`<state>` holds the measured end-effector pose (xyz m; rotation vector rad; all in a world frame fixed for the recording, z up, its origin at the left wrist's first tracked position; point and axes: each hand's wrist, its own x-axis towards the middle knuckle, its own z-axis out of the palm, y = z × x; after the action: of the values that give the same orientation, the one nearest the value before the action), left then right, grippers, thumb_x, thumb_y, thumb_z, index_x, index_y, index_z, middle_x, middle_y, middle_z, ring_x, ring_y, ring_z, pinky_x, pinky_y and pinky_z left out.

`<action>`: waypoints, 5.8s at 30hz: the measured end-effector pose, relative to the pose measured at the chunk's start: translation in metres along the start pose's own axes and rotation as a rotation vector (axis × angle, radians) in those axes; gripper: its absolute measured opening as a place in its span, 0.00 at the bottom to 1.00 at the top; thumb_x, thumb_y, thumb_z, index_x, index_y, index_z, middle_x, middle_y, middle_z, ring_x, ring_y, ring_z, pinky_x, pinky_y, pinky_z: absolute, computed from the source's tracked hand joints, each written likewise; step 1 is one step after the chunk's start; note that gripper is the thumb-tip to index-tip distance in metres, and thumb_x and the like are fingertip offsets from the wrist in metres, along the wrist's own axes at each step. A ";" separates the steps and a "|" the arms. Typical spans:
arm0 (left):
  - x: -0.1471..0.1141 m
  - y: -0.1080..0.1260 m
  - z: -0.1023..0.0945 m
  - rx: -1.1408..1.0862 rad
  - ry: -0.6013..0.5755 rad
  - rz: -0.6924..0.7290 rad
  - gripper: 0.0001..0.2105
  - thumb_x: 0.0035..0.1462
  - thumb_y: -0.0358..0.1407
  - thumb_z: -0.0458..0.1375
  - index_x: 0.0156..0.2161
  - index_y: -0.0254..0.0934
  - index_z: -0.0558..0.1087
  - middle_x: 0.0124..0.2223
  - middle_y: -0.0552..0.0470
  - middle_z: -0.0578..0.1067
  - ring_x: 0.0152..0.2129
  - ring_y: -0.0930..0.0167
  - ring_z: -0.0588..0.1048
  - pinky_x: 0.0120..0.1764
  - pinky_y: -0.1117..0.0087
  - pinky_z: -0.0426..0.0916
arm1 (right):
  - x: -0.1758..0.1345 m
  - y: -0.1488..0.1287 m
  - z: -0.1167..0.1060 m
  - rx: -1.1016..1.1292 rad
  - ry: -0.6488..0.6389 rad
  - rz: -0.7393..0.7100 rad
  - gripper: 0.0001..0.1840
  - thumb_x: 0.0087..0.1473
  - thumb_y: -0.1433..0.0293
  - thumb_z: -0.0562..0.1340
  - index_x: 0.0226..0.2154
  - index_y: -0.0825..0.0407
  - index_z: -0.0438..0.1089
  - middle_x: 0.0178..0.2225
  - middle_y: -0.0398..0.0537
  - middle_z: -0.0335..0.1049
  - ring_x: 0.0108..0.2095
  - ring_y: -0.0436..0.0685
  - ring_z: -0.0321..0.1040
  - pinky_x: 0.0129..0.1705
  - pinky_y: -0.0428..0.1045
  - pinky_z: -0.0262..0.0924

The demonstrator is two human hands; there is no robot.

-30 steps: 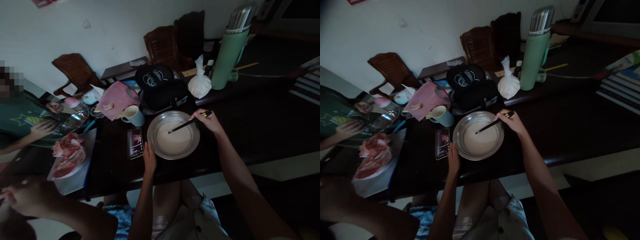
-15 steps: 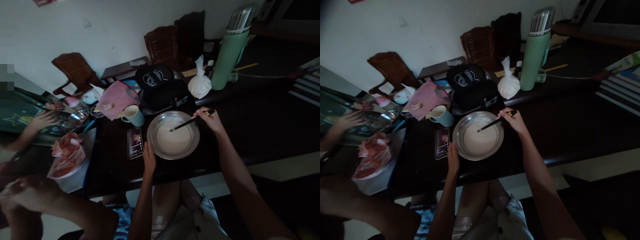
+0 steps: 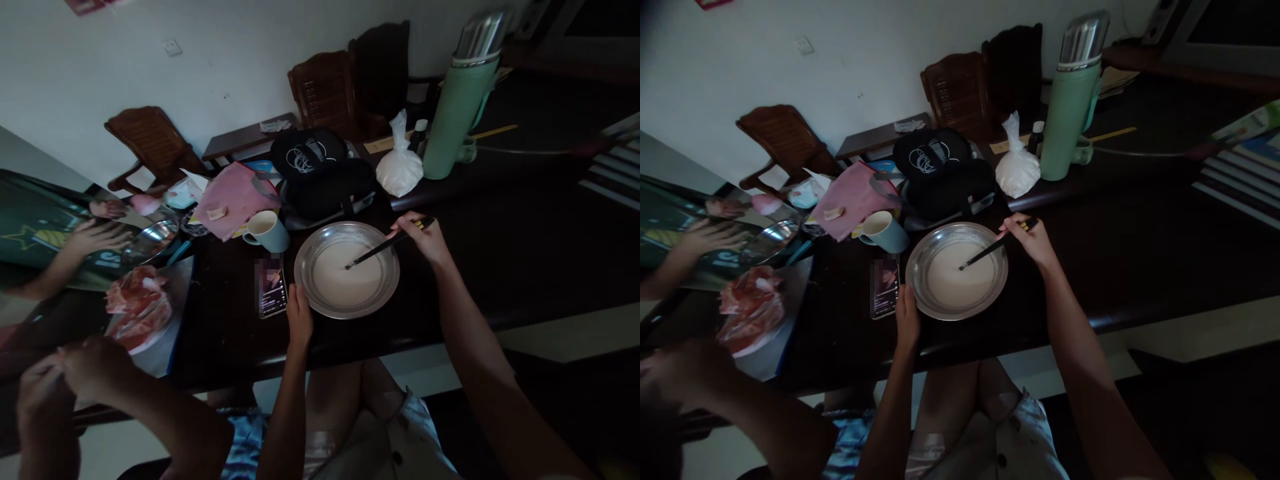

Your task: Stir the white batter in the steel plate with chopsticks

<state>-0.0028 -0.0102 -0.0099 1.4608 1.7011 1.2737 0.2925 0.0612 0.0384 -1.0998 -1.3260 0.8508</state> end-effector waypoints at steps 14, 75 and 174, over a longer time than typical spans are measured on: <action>0.000 -0.001 0.001 0.003 0.018 -0.014 0.22 0.59 0.56 0.44 0.30 0.38 0.65 0.26 0.55 0.64 0.27 0.72 0.64 0.33 0.70 0.62 | -0.002 -0.002 -0.001 0.003 -0.005 0.003 0.18 0.51 0.52 0.62 0.26 0.49 0.73 0.22 0.45 0.76 0.28 0.56 0.74 0.38 0.52 0.66; 0.000 -0.001 0.001 0.003 0.010 -0.025 0.24 0.58 0.58 0.43 0.29 0.38 0.63 0.26 0.56 0.62 0.26 0.72 0.63 0.34 0.70 0.60 | -0.003 -0.004 0.008 -0.040 -0.179 -0.053 0.18 0.53 0.53 0.62 0.26 0.49 0.75 0.29 0.46 0.78 0.34 0.57 0.74 0.41 0.51 0.66; 0.000 0.002 0.000 0.032 0.006 -0.007 0.25 0.58 0.58 0.42 0.31 0.37 0.64 0.28 0.55 0.65 0.28 0.73 0.64 0.34 0.71 0.61 | -0.002 -0.001 0.002 0.016 -0.030 0.000 0.16 0.53 0.55 0.63 0.26 0.49 0.74 0.22 0.44 0.76 0.28 0.55 0.74 0.37 0.50 0.65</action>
<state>-0.0025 -0.0105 -0.0083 1.4695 1.7362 1.2539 0.2902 0.0597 0.0388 -1.0784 -1.3415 0.8799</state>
